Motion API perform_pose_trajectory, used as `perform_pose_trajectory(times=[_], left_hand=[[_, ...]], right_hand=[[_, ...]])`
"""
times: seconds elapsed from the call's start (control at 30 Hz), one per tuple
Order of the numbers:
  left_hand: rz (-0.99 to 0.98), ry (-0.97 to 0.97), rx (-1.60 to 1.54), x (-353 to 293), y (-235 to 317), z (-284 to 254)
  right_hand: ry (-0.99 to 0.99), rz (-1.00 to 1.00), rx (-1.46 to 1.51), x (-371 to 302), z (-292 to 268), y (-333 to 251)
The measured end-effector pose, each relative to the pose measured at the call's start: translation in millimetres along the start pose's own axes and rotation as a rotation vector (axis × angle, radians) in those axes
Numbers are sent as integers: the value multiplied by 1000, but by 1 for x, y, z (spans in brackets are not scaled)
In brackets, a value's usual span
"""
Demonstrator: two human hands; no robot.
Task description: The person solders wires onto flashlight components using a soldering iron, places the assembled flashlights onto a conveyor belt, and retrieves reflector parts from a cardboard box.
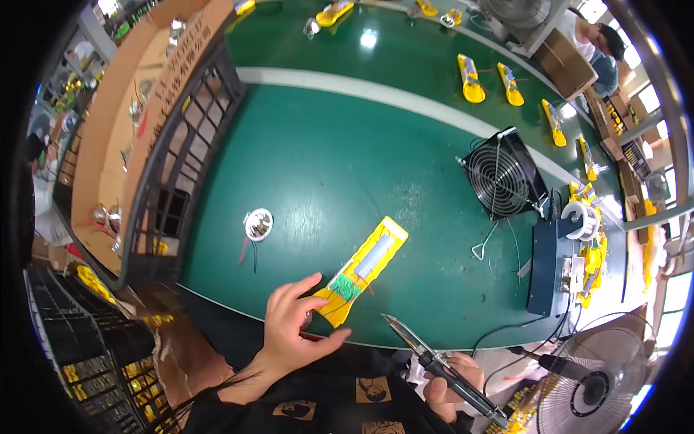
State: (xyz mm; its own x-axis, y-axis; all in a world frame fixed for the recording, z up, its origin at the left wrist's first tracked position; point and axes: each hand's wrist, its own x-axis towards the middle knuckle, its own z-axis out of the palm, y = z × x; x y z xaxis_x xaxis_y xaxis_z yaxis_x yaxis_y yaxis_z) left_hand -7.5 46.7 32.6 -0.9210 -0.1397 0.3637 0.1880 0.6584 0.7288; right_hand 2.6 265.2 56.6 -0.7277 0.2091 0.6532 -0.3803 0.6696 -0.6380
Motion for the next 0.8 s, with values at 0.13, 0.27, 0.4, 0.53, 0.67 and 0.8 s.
perform_pose_trajectory(times=[0.13, 0.27, 0.4, 0.53, 0.67, 0.8], left_hand=[[11, -175, -21, 28, 8, -6], [-33, -161, 60, 80, 11, 17], [51, -4, 196, 187, -25, 63], [-52, 97, 268, 327, -69, 114], [-88, 126, 344, 437, -103, 158], [-131, 168, 377, 500, -106, 185]], right_hand=[[5, 156, 240, -5, -6, 29], [5, 204, 219, -15, -13, 62], [9, 241, 247, -14, -18, 78], [-55, 457, 211, 1, -29, 79], [56, 436, 215, 18, -10, 90], [131, 445, 210, 27, 10, 100]])
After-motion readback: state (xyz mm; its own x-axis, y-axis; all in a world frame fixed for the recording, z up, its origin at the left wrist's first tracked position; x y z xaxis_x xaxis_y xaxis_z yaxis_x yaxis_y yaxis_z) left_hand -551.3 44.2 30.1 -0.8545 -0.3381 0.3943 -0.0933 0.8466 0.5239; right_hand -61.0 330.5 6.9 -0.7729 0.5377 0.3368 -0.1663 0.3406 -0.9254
